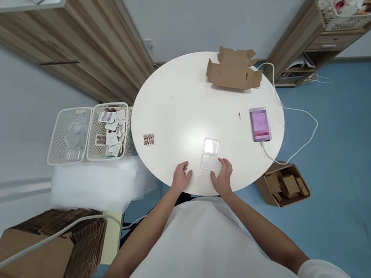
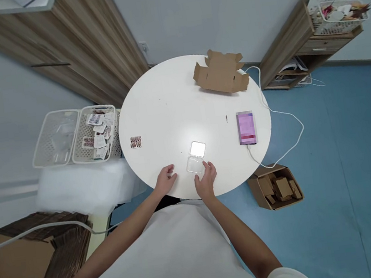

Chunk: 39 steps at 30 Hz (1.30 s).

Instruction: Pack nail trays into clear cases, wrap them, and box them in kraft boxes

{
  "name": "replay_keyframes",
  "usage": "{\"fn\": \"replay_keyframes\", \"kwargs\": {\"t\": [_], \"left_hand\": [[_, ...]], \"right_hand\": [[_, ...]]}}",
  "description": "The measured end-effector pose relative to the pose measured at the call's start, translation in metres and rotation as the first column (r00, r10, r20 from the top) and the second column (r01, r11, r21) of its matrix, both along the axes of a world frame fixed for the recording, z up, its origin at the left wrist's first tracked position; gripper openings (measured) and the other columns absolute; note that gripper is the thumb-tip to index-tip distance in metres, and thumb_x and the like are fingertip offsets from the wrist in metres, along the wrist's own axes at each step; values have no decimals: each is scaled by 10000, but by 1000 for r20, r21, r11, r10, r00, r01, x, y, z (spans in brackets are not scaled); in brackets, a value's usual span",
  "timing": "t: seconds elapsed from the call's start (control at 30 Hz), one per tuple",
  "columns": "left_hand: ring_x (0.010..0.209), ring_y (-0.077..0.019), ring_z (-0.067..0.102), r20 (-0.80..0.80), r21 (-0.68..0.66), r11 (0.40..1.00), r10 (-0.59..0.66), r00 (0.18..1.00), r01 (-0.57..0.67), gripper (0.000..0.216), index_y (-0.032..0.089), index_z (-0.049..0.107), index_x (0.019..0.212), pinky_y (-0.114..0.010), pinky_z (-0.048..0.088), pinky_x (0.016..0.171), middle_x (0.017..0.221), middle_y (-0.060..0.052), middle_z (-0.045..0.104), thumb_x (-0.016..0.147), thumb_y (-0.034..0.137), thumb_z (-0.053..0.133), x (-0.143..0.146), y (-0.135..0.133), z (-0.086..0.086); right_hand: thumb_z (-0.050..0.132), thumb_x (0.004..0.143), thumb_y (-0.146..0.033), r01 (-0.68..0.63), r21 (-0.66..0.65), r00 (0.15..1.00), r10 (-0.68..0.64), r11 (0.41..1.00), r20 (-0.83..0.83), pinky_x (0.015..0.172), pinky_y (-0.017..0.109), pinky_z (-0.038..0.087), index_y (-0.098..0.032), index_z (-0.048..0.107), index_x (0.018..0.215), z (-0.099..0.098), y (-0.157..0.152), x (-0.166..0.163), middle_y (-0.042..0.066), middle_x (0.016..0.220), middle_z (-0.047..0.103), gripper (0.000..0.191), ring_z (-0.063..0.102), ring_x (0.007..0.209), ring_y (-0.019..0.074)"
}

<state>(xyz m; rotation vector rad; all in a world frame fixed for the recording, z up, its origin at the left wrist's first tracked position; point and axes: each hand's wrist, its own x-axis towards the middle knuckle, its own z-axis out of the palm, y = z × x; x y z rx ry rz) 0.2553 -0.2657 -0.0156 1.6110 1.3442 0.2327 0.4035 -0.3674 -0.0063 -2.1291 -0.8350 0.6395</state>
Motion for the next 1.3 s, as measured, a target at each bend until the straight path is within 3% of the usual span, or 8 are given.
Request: {"fn": "replay_keyframes", "kwargs": {"t": [0.1,0.2,0.3,0.5,0.67,0.9,1.07,1.3], "left_hand": [[978,-190,523,-72,78,994,77,994,-72,367,179,506,1111,-327,463,778,1118,-94,525,750,245,526,-32,27,3],[965,-202,527,-144,148,976,179,973,-157,363,166,512,1098,-332,463,769,1103,-108,527,751,271,521,-65,64,7],[948,-208,528,-204,184,968,205,957,-169,422,166,485,1133,-333,458,768,1117,-112,512,735,295,540,-90,104,10],[804,-173,536,-279,207,978,71,958,-12,662,158,333,1281,-329,438,773,1091,-106,493,692,302,597,-110,169,9],[744,-154,527,-292,150,981,-71,954,119,749,164,271,1323,-300,428,743,1001,-71,517,671,282,621,-111,205,3],[770,-181,517,-260,168,968,-140,955,187,672,176,390,1263,-293,423,704,840,-31,534,644,238,643,-109,221,-6],[702,-147,505,-159,177,975,-105,982,132,606,194,431,1224,-290,434,687,892,-36,520,649,168,623,-108,214,-12],[626,-96,487,-81,191,975,-101,992,115,613,225,393,1255,-286,449,702,1003,-46,468,679,144,587,-111,211,-18]], "right_hand": [[445,739,-207,-143,48,988,140,989,63,968,478,288,-211,297,1260,13,28,-8,115,1298,270,542,244,1223,263],[426,751,-194,-283,57,956,277,957,98,973,472,281,-220,308,1257,21,63,-19,105,1275,315,520,280,1207,252],[420,752,-184,-405,22,912,402,914,76,954,451,313,-216,326,1251,24,97,-35,98,1228,387,508,342,1163,243],[452,742,-215,-540,-122,842,530,833,-103,924,394,366,-208,332,1261,15,161,-75,81,1193,445,533,400,1102,225],[490,726,-227,-533,-239,845,525,812,-100,938,380,343,-179,338,1268,2,214,-102,97,1213,425,564,349,1146,243],[546,688,-170,-416,-281,900,436,865,11,848,377,379,-243,343,1262,-18,254,-119,70,1058,478,613,438,1005,236],[574,664,-152,-400,-306,896,439,864,66,785,367,397,-280,407,1201,-24,256,-119,52,1013,475,577,454,953,233],[508,688,-104,-372,-300,912,407,878,60,832,413,362,-264,397,1195,-19,252,-128,61,1083,491,543,436,1008,245]]}}
